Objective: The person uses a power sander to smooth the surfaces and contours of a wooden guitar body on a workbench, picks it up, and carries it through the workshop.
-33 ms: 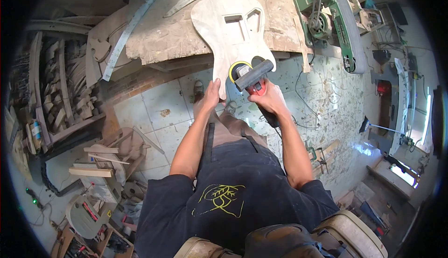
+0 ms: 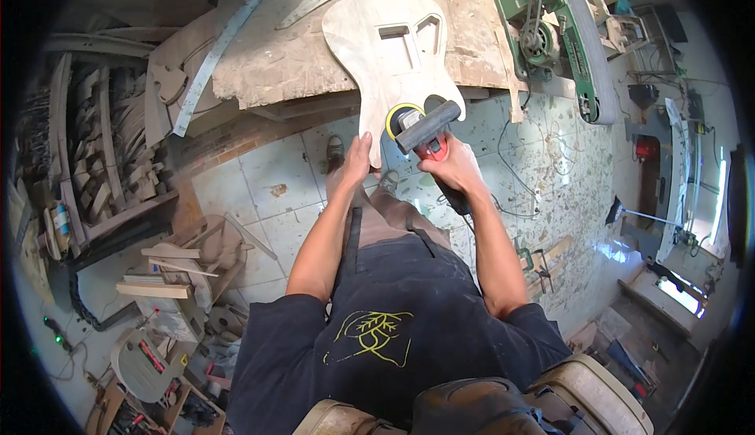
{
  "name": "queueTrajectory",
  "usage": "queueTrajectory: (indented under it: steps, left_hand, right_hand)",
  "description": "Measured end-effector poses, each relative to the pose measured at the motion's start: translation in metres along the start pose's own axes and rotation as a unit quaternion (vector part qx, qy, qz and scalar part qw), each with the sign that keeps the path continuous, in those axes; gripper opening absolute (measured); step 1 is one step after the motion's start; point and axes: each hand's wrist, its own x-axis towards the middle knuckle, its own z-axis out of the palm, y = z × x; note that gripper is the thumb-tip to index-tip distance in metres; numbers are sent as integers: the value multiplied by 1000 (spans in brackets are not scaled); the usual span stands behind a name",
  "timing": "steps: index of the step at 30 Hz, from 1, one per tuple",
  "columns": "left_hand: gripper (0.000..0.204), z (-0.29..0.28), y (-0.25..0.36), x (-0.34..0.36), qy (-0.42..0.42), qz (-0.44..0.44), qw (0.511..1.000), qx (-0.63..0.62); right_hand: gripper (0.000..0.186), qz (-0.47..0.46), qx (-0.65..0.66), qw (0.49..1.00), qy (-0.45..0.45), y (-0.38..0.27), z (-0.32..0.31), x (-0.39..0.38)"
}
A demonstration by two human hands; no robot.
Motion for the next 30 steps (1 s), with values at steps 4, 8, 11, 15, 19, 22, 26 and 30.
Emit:
queueTrajectory:
  steps: [4, 8, 11, 15, 19, 22, 26, 30]
  left_hand:
    - [60, 0, -1, 1, -7, -1, 1000, 2]
    - [61, 1, 1, 0, -3, 10, 1000, 4]
    - [63, -2, -1, 2, -7, 3, 1000, -7]
    - [62, 0, -4, 4, -13, 7, 999, -31]
    - [61, 3, 0, 1, -11, 6, 1000, -23]
    - [61, 2, 3, 0, -16, 1, 1000, -23]
    - [66, -1, 0, 1, -4, -9, 1000, -15]
    - [66, -3, 0, 3, 4, -16, 1000, 2]
  right_hand:
    - [69, -2, -1, 1000, 7, 5, 2, -2]
    - [71, 13, -18, 1000, 16, 17, 3, -12]
    - [73, 21, -25, 999, 12, 25, 4, -23]
    - [72, 17, -18, 1000, 11, 36, -1, -34]
    - [68, 1, 0, 1000, 22, 28, -6, -23]
    - [65, -2, -7, 1000, 14, 16, -6, -6]
    - [65, -17, -17, 1000, 17, 19, -2, 5]
    - [65, 5, -24, 1000, 9, 35, -6, -18]
